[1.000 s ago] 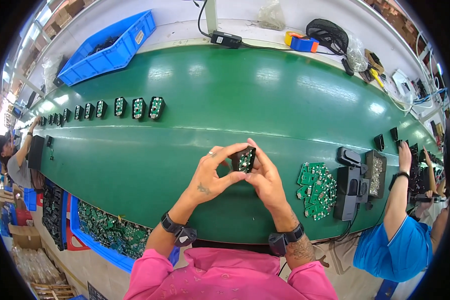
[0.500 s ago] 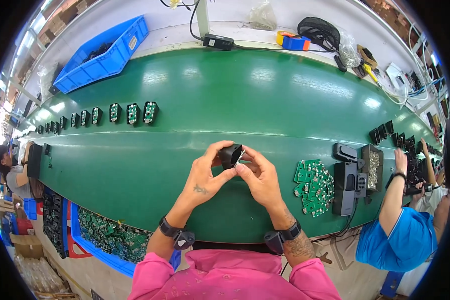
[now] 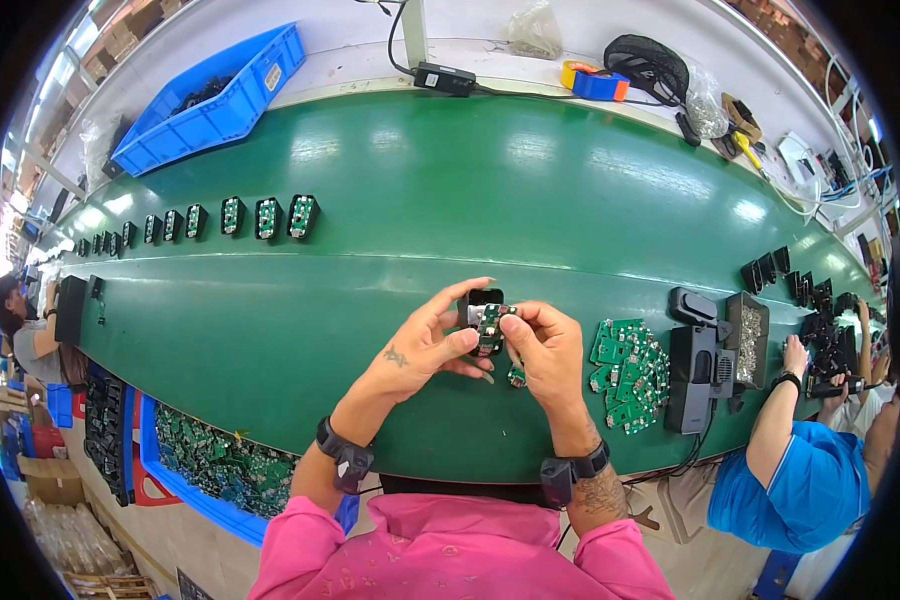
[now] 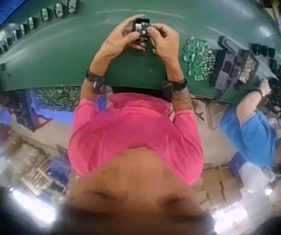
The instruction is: The person picks up a circuit board and a black plastic housing, fits the board into the housing by hand, and then places the assembled unit onto the conveyor belt.
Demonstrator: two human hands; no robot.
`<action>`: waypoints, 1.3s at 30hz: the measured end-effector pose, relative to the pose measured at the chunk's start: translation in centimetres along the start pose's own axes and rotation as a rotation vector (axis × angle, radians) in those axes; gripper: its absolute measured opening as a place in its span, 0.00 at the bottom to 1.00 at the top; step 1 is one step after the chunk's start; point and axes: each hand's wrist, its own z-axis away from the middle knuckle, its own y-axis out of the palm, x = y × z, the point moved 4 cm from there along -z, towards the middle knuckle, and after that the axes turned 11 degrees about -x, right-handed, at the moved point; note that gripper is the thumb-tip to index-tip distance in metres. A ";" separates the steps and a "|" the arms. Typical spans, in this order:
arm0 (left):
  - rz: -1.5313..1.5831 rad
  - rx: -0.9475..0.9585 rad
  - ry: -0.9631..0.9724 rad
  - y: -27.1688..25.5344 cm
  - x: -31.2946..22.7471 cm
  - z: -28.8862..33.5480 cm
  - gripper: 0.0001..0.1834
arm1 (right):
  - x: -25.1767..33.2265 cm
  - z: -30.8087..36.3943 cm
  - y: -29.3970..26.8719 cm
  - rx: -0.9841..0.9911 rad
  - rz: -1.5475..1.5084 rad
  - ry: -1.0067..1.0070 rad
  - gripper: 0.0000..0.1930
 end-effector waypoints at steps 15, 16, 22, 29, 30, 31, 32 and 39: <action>0.096 0.007 -0.057 0.4 1.3 -0.6 0.31 | 0.6 0.1 -0.4 -0.173 0.169 -0.060 0.09; 0.040 -0.001 -0.042 0.3 1.5 -0.8 0.29 | 0.7 0.0 -0.4 -0.172 0.169 -0.059 0.09; -0.205 -0.069 0.051 0.5 2.1 -1.0 0.27 | 0.3 -0.1 -0.4 -0.186 0.258 -0.044 0.08; -0.188 -0.200 0.086 0.9 2.2 -0.8 0.24 | 0.0 -0.1 -0.1 -0.201 0.501 -0.211 0.18; -0.188 -0.201 0.086 0.9 2.4 -0.8 0.24 | 0.0 -0.1 0.3 -0.164 0.494 -0.246 0.21; -0.196 -0.228 0.109 0.7 2.5 -0.9 0.22 | 0.2 0.1 0.8 -0.106 0.483 -0.242 0.21; -0.204 -0.254 0.133 0.7 2.5 -0.9 0.21 | 0.6 0.2 0.9 -0.104 0.483 -0.242 0.21; -0.629 -0.447 0.417 2.0 1.9 0.0 0.19 | -0.6 0.8 1.8 -0.062 0.478 -0.293 0.21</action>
